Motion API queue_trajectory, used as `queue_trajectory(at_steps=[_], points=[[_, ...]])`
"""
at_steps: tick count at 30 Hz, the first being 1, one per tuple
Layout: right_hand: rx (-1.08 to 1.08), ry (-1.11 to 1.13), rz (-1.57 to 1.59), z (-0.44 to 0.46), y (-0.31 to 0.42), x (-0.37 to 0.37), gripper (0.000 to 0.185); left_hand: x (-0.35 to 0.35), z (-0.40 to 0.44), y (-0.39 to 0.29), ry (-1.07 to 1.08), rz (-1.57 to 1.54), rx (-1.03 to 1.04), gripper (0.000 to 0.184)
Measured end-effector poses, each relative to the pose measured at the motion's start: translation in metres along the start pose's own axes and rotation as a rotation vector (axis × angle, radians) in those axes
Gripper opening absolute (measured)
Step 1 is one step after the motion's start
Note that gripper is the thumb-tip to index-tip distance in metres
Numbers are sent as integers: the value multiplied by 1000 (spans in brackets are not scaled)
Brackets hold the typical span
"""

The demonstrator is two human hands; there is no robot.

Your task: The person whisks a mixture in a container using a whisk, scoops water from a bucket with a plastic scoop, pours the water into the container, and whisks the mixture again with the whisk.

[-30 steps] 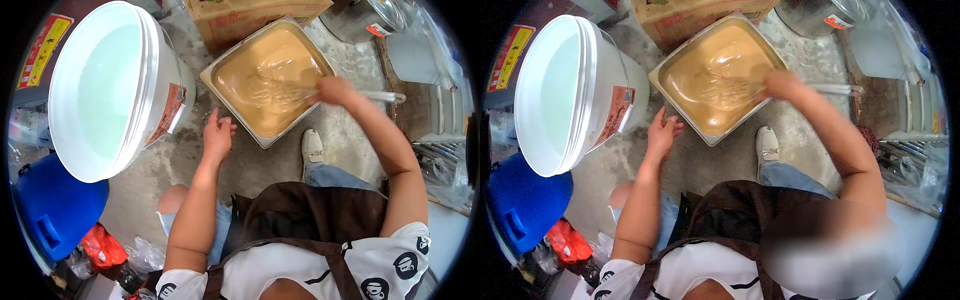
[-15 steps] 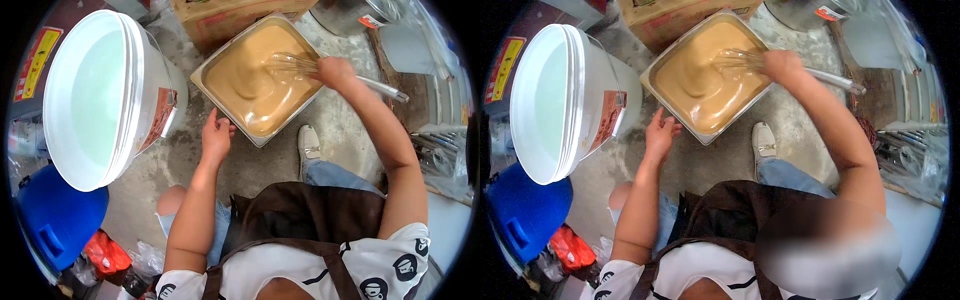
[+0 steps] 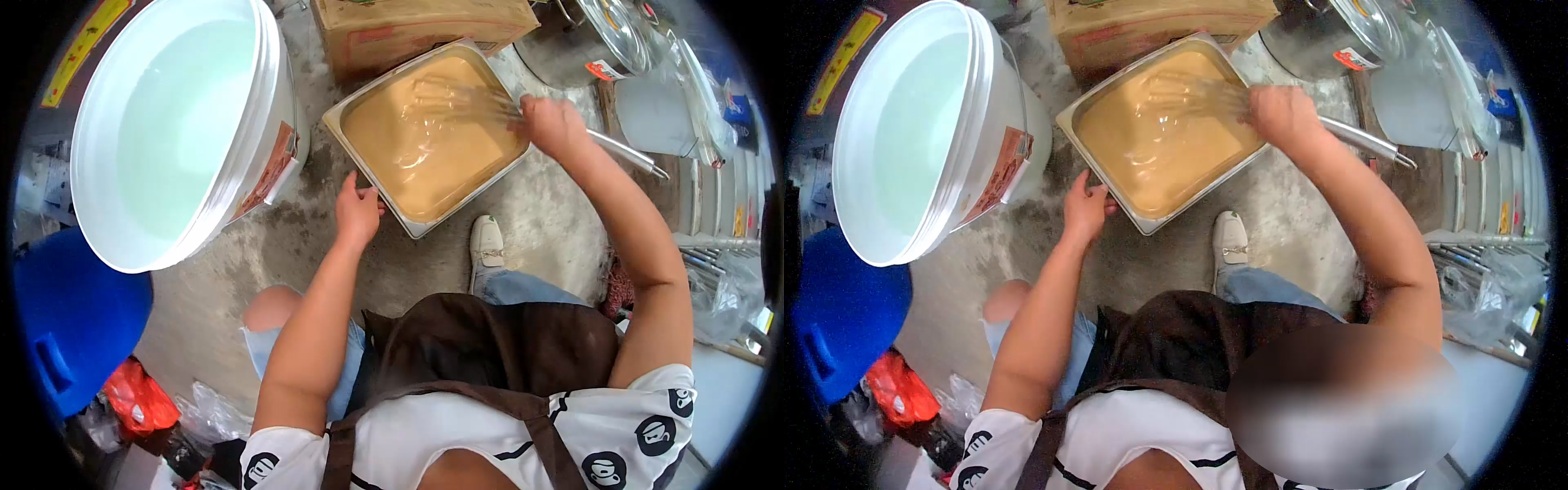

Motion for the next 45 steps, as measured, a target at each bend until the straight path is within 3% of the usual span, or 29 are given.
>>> queue_trajectory(at_steps=[4, 8, 11, 16, 19, 22, 25, 33, 35, 36, 38, 39, 41, 45], points=[[-1, -1, -189, 34, -9, 4, 13, 3, 3, -1, 9, -13, 4, 47], [-46, 68, -280, 46, -9, 10, 16, 4, 3, -2, 15, 52, -7, 43], [-163, 328, -477, 42, 2, 27, 18, 3, 4, 0, 13, 28, -2, 40], [-183, 488, -398, 13, 0, 21, 20, 1, 2, -4, 27, 78, -11, 33], [-180, 604, -354, -8, -4, 20, 30, 5, 8, 3, 23, 52, 38, 29], [-113, 724, -192, -18, 5, 21, 36, 5, 11, 3, -6, 92, 110, 30], [-140, 648, -85, -22, 24, 24, 38, 2, 0, -8, 7, 99, 68, 31], [-180, 713, 228, -40, 65, 76, 52, 1, 0, -3, 9, -16, 1, 34], [-157, 448, 753, -39, 70, 73, 55, 1, 1, -2, 20, 12, 17, 34], [-158, 447, 756, -40, 68, 82, 55, 4, 0, -1, 39, 38, 32, 35], [75, 617, 530, -39, 76, 87, 59, 5, -2, 0, 42, 18, 22, 35], [72, 611, 544, -34, 82, 85, 59, 4, -2, -1, 45, -5, 15, 35], [221, 691, 668, -23, 88, 88, 61, 4, 2, 6, 58, -40, 24, 35], [295, 694, 886, -16, 73, 86, 56, 1, -4, 4, 48, -106, 12, 38]])
Point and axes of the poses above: each hand's wrist, its own z-axis towards the middle knuckle, its own x-axis out of the palm, y = z × x, the point moved 6 cm from there along z, towards the middle knuckle, and after that the axes turned 11 degrees about -y, right-handed, at the moved point
